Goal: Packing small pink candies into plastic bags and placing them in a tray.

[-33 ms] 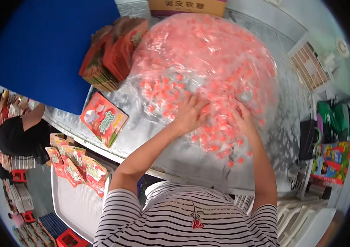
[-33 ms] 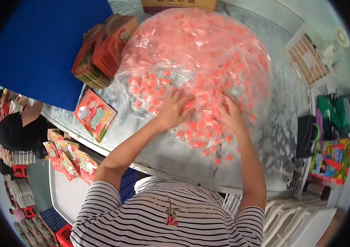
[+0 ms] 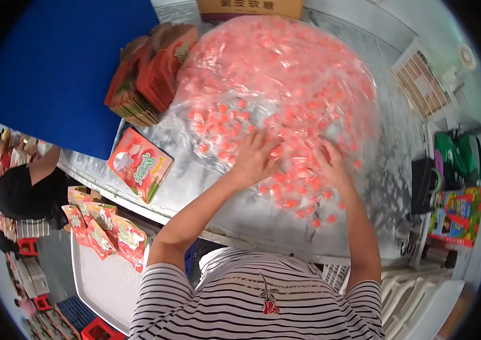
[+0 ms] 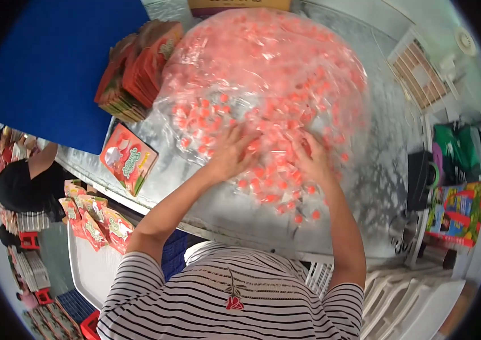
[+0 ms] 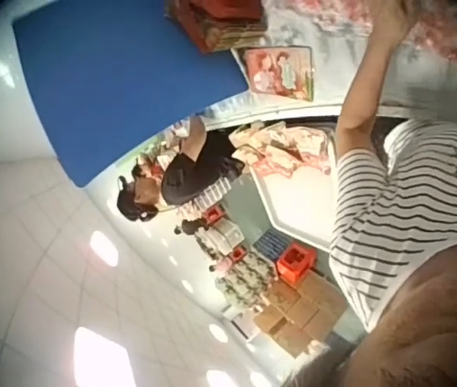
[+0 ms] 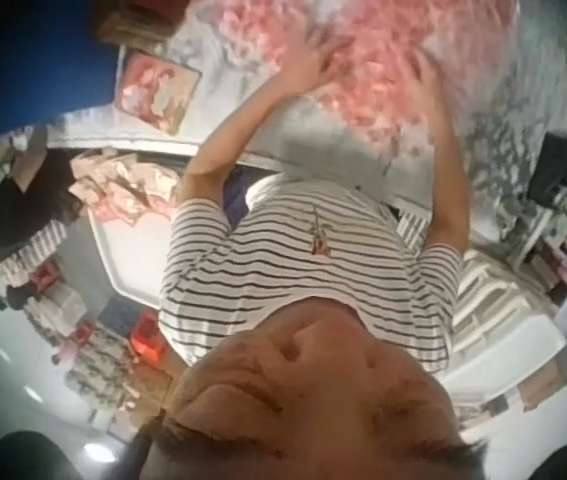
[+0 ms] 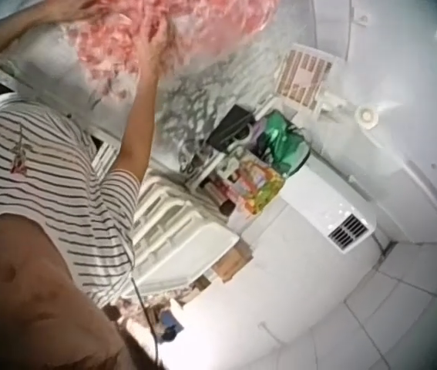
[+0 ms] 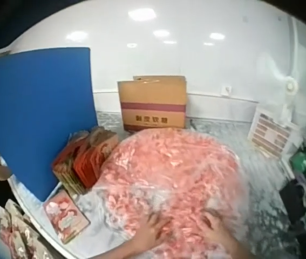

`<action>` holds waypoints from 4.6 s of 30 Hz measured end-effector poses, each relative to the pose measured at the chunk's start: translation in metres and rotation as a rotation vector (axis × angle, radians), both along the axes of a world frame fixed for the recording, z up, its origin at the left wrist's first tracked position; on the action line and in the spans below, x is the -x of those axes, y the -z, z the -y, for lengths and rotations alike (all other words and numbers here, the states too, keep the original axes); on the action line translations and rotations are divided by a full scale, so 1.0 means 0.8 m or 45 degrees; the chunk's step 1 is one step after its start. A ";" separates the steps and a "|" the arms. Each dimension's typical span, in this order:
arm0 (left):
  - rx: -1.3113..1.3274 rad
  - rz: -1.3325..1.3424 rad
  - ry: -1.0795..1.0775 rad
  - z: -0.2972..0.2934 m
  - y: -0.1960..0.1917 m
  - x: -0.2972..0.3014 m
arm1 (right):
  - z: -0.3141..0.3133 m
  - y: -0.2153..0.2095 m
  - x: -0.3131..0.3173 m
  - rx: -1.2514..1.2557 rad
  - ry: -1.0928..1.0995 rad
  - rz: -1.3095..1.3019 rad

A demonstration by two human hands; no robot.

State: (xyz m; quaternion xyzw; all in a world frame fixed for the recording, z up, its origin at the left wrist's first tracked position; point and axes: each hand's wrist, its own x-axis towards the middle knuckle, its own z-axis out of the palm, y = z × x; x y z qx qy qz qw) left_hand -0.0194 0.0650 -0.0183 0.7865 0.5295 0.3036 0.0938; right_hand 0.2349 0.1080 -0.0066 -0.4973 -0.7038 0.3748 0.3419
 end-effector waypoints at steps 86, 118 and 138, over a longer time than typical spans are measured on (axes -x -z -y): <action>0.147 -0.677 -0.752 0.205 -0.007 0.251 | 0.166 0.012 0.134 -0.663 -0.634 0.449; 0.657 0.495 -0.287 0.165 -0.090 0.045 | 0.170 -0.051 0.084 0.532 -0.405 -0.419; -0.019 -0.427 0.424 0.200 -0.094 0.040 | 0.216 -0.017 0.101 0.387 -0.434 -0.304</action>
